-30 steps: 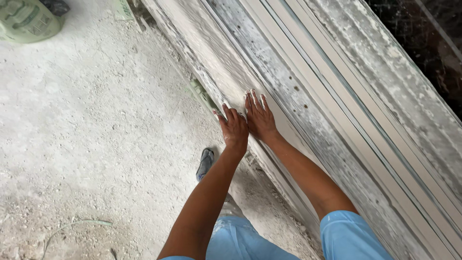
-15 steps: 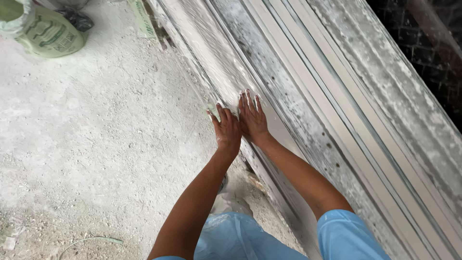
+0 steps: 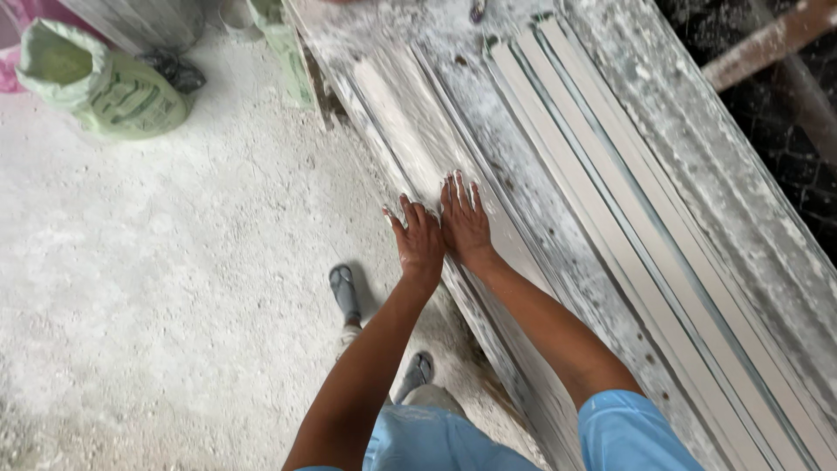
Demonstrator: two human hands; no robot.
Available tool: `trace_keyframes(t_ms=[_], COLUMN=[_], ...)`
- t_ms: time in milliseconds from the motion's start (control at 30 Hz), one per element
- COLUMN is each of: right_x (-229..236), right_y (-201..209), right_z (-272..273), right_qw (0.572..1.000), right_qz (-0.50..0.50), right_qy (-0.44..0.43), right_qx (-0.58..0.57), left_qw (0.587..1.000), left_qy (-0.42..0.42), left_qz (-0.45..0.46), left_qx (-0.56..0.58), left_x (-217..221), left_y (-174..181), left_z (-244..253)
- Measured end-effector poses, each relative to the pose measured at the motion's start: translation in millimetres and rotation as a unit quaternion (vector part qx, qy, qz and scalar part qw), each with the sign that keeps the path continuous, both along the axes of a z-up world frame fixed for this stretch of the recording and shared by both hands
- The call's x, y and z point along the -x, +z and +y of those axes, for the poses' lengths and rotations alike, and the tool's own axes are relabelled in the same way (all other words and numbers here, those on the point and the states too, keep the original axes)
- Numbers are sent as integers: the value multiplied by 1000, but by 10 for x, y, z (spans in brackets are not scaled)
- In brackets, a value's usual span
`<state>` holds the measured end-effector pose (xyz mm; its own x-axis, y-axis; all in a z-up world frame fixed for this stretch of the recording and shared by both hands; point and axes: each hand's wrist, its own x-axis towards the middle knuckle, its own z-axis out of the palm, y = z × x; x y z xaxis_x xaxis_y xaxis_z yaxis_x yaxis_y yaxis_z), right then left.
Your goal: The person pours a white liquid from a bucket into a long rectangular mold, then uses a trowel to spread and smooth the material along the mold's length. The person repeatedly scoops more liquid from the bucket and continues filling and leveling the mold.
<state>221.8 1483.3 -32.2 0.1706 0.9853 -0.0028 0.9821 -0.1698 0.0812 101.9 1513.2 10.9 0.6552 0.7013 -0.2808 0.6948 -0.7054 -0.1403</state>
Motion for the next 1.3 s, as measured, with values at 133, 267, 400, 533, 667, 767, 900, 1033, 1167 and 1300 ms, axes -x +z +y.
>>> trace_keyframes(t_ms=[133,267,400,533,667,767,900,1033,1167,1300], right_x=[-31,-95,-99,-159,-159,-148,-137,-203,-221,-237], right_y=[33,88,83,100,149,180,293,475,532,436], right_z=[682,1516,2182,2743,3131,3357,3607,3737,3706,3667], right_qw=[998,998,997,997,997,996,990,943,899,906], right_qz=[-24,-19,0,-26,-21,-20,32,183,197,172], right_qy=[-11,-9,-9,-3,-7,-29,-111,-273,-385,-387], right_qx=[62,67,74,75,68,80,80,46,72,13], left_qw=[999,1000,999,993,994,981,888,775,758,820], left_qy=[12,-5,3,-37,-72,-59,23,181,133,0], left_qz=[-30,-13,-20,74,22,-144,-401,-580,-624,-561], left_qx=[-3,3,29,82,78,115,224,172,138,115], left_x=[-83,-146,-151,-195,-305,-406,-390,-399,-232,-147], left_y=[-75,-65,91,254,181,18,-64,7,-33,-168], left_z=[706,1507,2189,2830,3421,3963,4498,4539,4288,3868])
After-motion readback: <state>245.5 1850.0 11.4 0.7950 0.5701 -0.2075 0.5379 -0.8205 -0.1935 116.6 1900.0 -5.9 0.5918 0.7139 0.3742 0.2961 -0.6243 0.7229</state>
